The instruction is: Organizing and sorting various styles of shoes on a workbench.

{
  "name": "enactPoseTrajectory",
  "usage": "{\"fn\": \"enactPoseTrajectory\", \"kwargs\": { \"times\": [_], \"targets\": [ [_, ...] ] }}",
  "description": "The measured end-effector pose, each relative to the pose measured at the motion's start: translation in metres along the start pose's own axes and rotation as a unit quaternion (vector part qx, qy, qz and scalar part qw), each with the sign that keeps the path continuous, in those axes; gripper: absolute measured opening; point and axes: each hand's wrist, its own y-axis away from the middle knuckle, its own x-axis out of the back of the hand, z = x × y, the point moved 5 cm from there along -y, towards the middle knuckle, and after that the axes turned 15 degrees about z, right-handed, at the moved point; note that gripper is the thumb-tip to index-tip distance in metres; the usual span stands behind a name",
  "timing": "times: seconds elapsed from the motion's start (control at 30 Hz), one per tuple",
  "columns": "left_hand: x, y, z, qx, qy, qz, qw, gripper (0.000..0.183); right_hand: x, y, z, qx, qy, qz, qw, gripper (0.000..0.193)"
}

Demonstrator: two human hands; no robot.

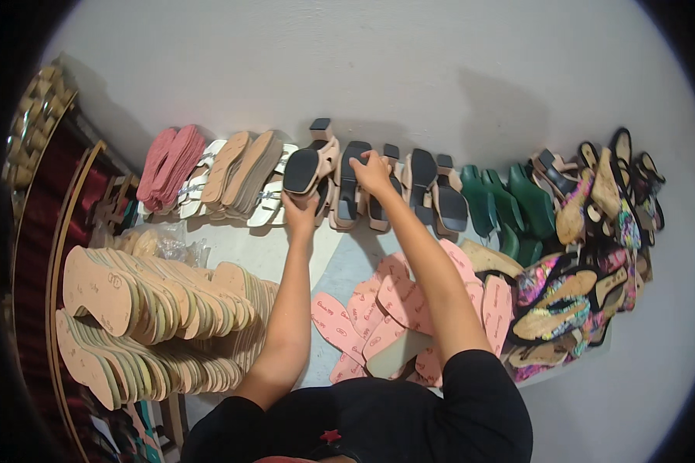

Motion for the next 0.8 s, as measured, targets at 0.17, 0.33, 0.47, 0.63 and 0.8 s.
{"fn": "enactPoseTrajectory", "kwargs": {
  "times": [0.17,0.33,0.47,0.63,0.8],
  "targets": [
    [0.010,0.037,0.025,0.023,-0.051,0.084,0.995,0.082,0.093,0.010,0.078,-0.036,-0.044,-0.075,0.996,0.040],
    [0.009,0.112,0.070,-0.103,-0.037,0.174,0.979,0.060,0.213,0.037,0.127,-0.102,-0.003,-0.028,0.994,0.033],
    [-0.008,0.162,0.098,-0.155,-0.003,0.114,0.981,0.058,0.276,0.053,0.153,-0.177,-0.001,-0.010,0.984,0.033],
    [-0.040,0.210,0.134,-0.175,0.057,0.009,0.983,0.055,0.327,0.052,0.169,-0.175,0.058,-0.034,0.982,0.038],
    [-0.071,0.244,0.149,-0.160,0.093,-0.059,0.981,0.048,0.354,0.051,0.165,-0.135,0.122,-0.094,0.979,0.040]
  ]
}}
